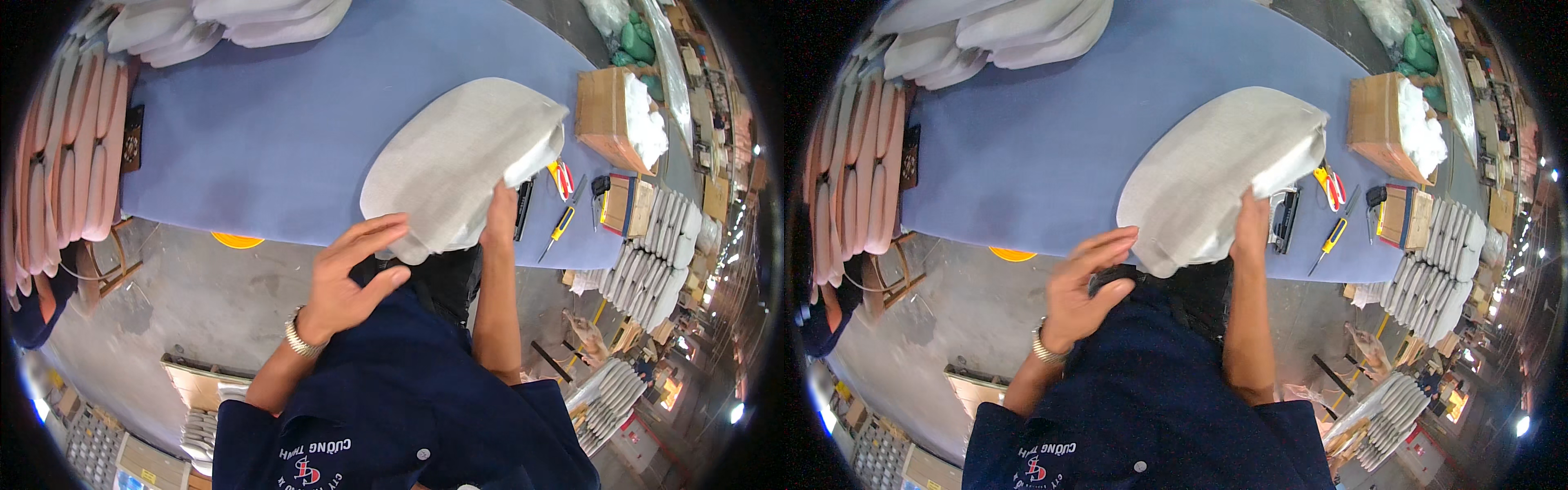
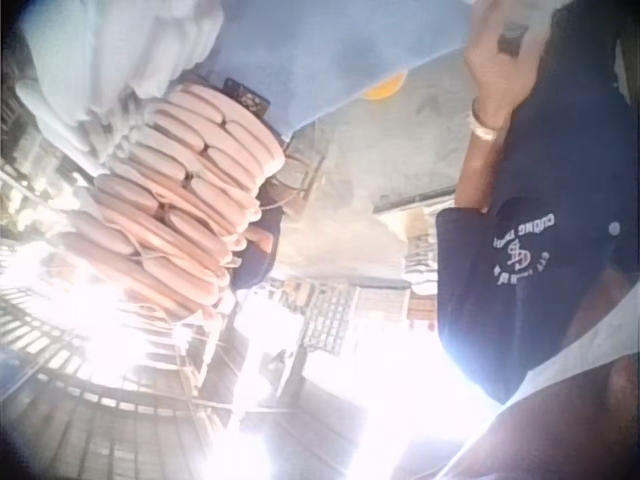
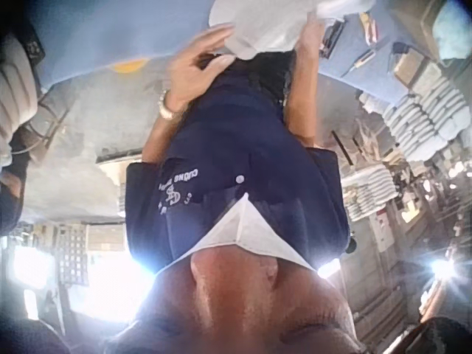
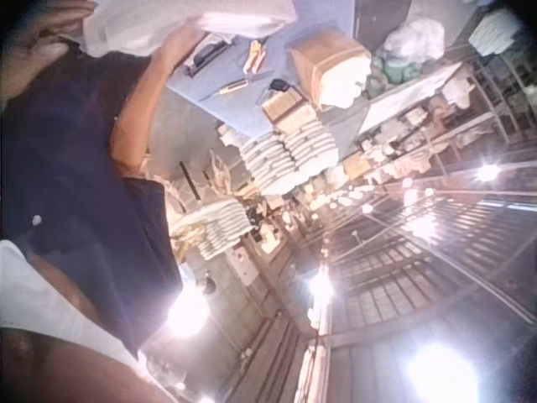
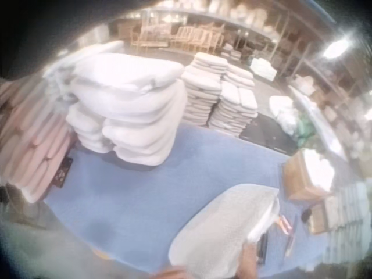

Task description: The person works at a table in a workshop, handling a white cushion cover. They use scissors to trim excess fabric and a staple gun to secure the cover onto a cushion insert. The person repeatedly adjusts the fabric and staples the edges to complete the assembly.

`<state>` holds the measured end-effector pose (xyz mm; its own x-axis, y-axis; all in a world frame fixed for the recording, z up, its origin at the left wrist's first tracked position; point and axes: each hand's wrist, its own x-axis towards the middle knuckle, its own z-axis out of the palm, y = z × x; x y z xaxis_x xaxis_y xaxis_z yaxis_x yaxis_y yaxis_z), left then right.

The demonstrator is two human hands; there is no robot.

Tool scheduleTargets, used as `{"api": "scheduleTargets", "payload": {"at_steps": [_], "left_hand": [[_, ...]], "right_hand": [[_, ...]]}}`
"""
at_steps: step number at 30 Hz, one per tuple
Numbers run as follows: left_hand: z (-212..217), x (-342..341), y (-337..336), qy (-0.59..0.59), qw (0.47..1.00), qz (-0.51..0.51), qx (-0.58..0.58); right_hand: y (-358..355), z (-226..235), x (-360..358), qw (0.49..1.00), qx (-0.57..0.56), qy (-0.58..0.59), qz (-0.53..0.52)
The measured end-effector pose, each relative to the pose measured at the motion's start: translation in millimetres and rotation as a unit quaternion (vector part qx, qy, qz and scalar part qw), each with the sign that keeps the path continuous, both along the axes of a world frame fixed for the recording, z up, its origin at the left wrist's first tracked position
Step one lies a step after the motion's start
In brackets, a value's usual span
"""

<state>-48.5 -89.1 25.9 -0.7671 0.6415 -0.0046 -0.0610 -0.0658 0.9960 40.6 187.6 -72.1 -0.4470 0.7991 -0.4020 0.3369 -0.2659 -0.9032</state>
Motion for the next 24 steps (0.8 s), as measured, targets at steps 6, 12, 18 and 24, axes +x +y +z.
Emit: {"api": "scheduleTargets", "payload": {"at_steps": [6,12,18,24], "left_hand": [[127.8,-33.8,-43.0,0.113,0.938,-0.033,0.326],[155.7,-30.8,-47.2,0.167,0.900,-0.090,0.392],[167.0,-34.7,-44.1,0.198,0.885,-0.127,0.401],[184.8,-48.2,-33.6,0.274,0.887,-0.125,0.349]], "right_hand": [[10.2,18.1,-11.4,0.991,-0.119,0.062,0.002],[14.5,-0.6,-19.5,0.996,-0.043,0.075,-0.029],[-0.8,-33.1,8.4,0.991,0.066,0.100,-0.054],[-79.4,49.0,6.0,0.973,0.216,-0.035,0.072]]}}
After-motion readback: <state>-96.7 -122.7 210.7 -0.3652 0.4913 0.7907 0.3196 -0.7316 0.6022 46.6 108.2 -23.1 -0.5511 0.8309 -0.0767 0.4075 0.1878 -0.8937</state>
